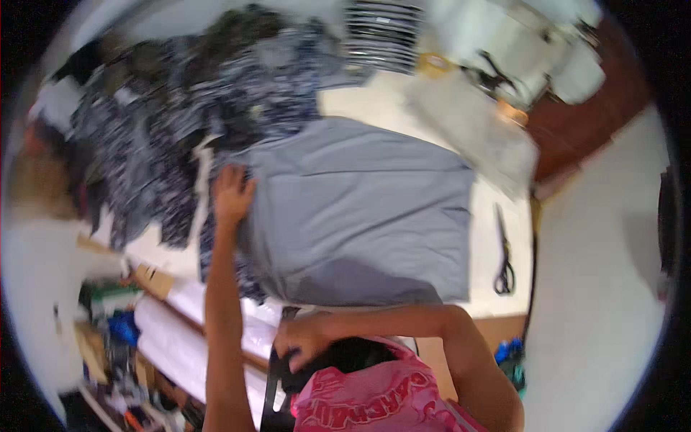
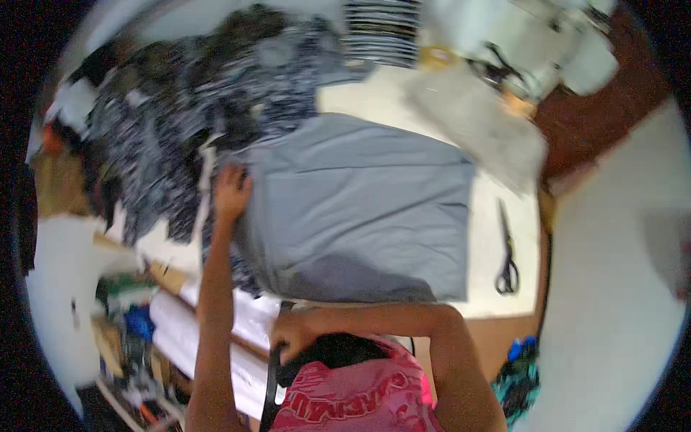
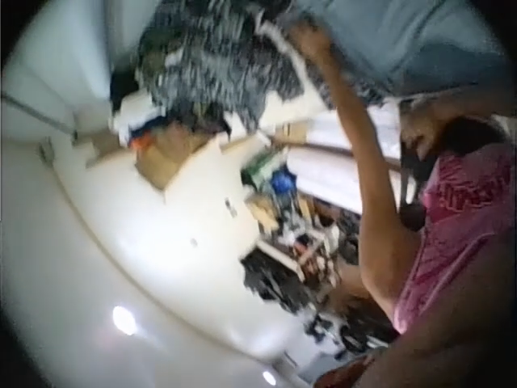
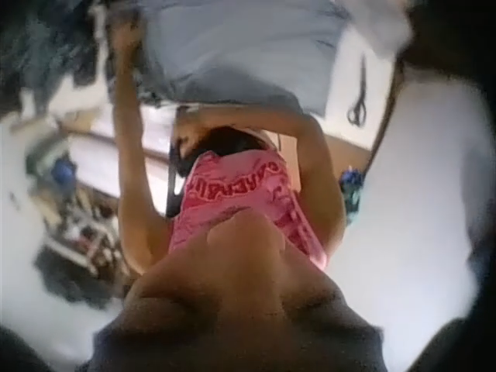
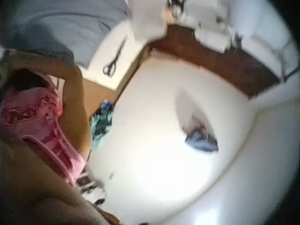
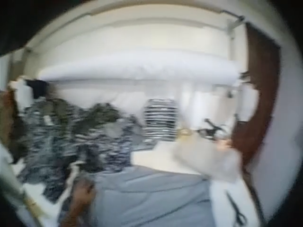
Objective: The recorder trims threads or labels from camouflage garments with scissors and سپس folds the items on a work table.
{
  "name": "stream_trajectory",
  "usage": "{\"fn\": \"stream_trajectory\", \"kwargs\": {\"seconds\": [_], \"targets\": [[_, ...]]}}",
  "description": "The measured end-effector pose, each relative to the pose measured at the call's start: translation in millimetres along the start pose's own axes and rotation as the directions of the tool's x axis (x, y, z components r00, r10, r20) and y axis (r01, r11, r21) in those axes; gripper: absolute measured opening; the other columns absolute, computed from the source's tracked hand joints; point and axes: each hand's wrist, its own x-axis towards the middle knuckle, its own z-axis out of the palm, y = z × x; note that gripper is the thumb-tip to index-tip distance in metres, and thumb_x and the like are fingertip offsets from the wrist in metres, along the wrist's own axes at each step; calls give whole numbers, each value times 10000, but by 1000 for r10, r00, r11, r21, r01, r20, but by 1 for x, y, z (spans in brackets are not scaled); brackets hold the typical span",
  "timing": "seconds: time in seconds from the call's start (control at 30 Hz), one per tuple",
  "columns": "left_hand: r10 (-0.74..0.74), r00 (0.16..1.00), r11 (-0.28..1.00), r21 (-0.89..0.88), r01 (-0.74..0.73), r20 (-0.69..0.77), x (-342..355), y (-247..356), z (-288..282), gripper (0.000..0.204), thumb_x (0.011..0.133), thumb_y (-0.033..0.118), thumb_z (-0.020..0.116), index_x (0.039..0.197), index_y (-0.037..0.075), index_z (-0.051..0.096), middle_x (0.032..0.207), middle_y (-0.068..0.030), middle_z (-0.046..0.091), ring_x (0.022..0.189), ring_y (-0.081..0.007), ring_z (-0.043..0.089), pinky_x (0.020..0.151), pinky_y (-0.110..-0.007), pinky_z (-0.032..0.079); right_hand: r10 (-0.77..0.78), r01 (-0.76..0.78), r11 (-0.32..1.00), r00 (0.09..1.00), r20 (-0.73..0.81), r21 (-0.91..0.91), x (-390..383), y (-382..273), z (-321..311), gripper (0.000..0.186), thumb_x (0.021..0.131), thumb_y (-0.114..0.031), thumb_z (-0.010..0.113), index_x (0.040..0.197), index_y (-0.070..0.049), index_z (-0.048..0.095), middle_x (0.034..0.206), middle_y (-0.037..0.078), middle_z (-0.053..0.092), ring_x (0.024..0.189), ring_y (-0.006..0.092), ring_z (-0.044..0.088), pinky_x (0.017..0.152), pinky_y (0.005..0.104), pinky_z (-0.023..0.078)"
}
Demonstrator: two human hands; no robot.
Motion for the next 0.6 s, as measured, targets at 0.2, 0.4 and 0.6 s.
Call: {"fn": "stream_trajectory", "kwargs": {"seconds": [0.2, 0.4, 0.6], "targets": [[-45, 999, 999, 10, 45, 19, 6, -3, -10, 524, 945, 446, 499, 1360, 128, 529, 1450, -173, 426, 1371, -333, 344, 1119, -478, 243, 72, -722, 652, 362, -929, -231, -108, 2, -4, 538, 807, -447, 645, 1191, -73, 596, 1316, 189, 516, 1249, 389, 452, 1058, 518, 341], [-84, 995, 996, 29, 83, 49, 9, -20, 2, 520, 959, 456, 469, 1380, 153, 512, 1482, -153, 391, 1387, -321, 326, 1128, -485, 232, 125, -925, 253, -258, -958, 283, -233, -5, 54, 774, 876, -591, 527, 1415, -50, 403, 1490, 253, 300, 1383, 432, 271, 1113, 571, 198], [-79, 997, 995, 66, 78, 16, -4, -14, -6, 499, 963, 434, 467, 1371, 153, 522, 1471, -164, 404, 1377, -324, 343, 1129, -487, 230, 171, -951, 104, -271, -947, 291, -209, -44, 112, 809, 870, -601, 530, 1424, -31, 384, 1465, 286, 310, 1335, 461, 316, 1083, 564, 241]]}}
